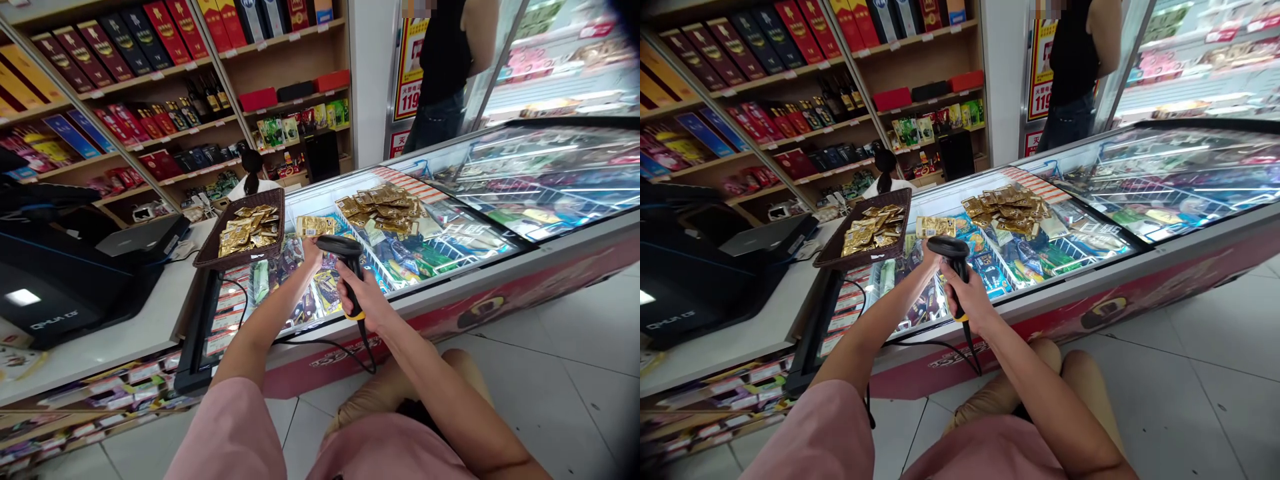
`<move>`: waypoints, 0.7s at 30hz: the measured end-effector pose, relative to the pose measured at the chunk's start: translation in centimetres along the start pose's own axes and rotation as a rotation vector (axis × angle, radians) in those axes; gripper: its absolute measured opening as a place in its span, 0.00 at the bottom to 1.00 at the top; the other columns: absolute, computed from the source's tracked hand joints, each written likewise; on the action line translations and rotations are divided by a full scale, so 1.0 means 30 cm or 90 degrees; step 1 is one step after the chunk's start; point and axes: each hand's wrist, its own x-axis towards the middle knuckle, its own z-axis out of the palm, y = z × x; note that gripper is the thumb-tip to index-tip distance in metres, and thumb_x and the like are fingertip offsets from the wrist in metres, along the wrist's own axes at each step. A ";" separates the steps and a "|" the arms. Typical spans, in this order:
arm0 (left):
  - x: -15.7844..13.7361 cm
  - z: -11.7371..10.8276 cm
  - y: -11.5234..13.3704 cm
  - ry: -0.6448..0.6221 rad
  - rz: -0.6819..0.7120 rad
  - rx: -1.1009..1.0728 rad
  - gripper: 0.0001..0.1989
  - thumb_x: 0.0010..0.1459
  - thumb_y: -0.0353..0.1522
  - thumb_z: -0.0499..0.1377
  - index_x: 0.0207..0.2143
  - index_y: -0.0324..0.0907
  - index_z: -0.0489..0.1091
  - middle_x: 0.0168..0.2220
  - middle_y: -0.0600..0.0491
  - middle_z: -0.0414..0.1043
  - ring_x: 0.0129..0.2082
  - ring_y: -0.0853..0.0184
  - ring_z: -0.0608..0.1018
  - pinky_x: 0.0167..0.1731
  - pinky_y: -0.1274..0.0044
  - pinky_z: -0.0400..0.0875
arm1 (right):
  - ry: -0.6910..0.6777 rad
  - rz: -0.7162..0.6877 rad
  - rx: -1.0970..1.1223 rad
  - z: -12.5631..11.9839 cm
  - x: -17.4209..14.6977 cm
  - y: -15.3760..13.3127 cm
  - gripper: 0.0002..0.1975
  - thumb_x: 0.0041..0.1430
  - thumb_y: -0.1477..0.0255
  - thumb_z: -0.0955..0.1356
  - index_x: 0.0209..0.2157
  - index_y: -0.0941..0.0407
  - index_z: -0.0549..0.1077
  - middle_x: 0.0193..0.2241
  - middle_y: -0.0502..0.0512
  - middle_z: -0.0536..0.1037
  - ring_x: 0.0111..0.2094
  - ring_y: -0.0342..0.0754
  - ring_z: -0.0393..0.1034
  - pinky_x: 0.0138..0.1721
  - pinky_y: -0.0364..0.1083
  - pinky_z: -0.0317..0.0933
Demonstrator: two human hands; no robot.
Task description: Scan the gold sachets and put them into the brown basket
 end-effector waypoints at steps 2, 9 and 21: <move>0.000 0.000 -0.001 -0.009 0.010 -0.002 0.08 0.52 0.32 0.67 0.27 0.37 0.72 0.24 0.57 0.69 0.22 0.75 0.70 0.22 0.82 0.65 | -0.006 -0.005 -0.002 0.000 -0.002 -0.002 0.26 0.46 0.48 0.75 0.30 0.53 0.64 0.15 0.41 0.65 0.10 0.37 0.54 0.09 0.39 0.51; -0.006 0.001 0.001 -0.026 0.036 -0.018 0.12 0.45 0.33 0.68 0.19 0.39 0.68 0.16 0.61 0.63 0.16 0.77 0.63 0.18 0.82 0.58 | -0.019 -0.015 -0.006 0.000 -0.008 -0.006 0.26 0.46 0.48 0.75 0.30 0.53 0.64 0.15 0.41 0.64 0.10 0.37 0.54 0.10 0.39 0.51; -0.034 0.014 0.038 0.008 -0.007 -0.038 0.08 0.47 0.27 0.67 0.20 0.39 0.71 0.18 0.59 0.68 0.19 0.73 0.71 0.23 0.80 0.65 | -0.021 -0.010 -0.007 -0.006 -0.018 -0.002 0.25 0.47 0.50 0.75 0.31 0.53 0.63 0.15 0.41 0.64 0.10 0.37 0.54 0.10 0.38 0.51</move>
